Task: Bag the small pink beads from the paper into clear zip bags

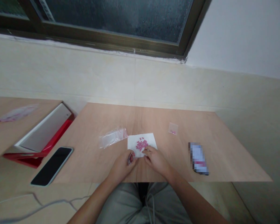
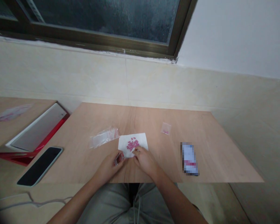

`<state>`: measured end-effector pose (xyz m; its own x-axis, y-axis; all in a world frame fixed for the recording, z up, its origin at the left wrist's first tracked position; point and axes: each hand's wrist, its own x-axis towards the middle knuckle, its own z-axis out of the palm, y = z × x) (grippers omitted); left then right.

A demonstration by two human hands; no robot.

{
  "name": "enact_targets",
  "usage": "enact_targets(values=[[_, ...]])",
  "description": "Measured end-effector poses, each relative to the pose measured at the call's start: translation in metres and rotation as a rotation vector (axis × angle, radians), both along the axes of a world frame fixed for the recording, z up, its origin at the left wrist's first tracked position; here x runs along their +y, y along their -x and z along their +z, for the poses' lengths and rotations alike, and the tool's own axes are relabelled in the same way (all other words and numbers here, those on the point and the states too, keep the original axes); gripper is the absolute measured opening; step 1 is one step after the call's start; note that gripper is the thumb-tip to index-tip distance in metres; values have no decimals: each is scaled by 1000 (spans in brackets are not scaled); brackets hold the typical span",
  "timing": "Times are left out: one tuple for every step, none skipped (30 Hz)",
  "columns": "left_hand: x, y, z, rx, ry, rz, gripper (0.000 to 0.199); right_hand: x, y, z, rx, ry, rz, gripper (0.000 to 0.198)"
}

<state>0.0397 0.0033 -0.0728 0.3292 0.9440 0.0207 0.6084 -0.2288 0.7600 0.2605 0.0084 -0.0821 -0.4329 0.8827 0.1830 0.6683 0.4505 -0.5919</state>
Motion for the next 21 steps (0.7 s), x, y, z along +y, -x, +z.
enact_targets(values=[[0,0,0,4,-2,2,18,2,-1,2,59,11,-20,30],[0,0,1,7,-3,6,18,3,-2,4,128,28,-44,28],[0,0,2,10,-3,10,17,5,-4,6,205,49,-77,26],[0,0,3,14,-5,19,16,7,-4,8,289,72,-125,23],[-1,0,3,19,-7,31,16,9,-3,9,375,97,-186,21],[-1,-1,3,23,-9,44,15,9,-1,11,458,120,-258,21],[-1,-1,3,24,-13,59,15,9,2,12,533,136,-327,21],[-2,-1,1,24,-17,71,15,7,6,14,596,147,-376,21],[-2,-1,0,22,-20,81,16,4,12,16,640,156,-390,21],[-2,-1,-3,16,-22,85,16,0,17,17,656,166,-352,21],[-2,-1,-5,6,-25,80,16,-4,23,18,645,177,-268,21],[-1,0,-6,-4,-28,71,16,-9,28,19,620,188,-163,22],[0,2,-7,-10,-31,64,16,-12,31,19,590,201,-73,23],[0,3,-8,-9,-31,64,16,-14,33,18,566,212,-24,25],[1,4,-7,-3,-31,71,15,-14,33,15,556,220,-25,26],[2,6,-6,9,-28,83,15,-12,30,12,558,224,-72,27],[3,7,-5,25,-25,98,16,-9,27,8,567,227,-144,27],[3,7,-4,39,-22,109,16,-5,22,4,570,227,-214,27],[4,7,-3,49,-22,115,16,0,16,0,562,224,-262,26],[4,7,-2,57,-23,116,17,4,10,-3,536,215,-282,26],[3,6,-2,63,-26,117,17,7,5,-6,490,200,-282,25]])
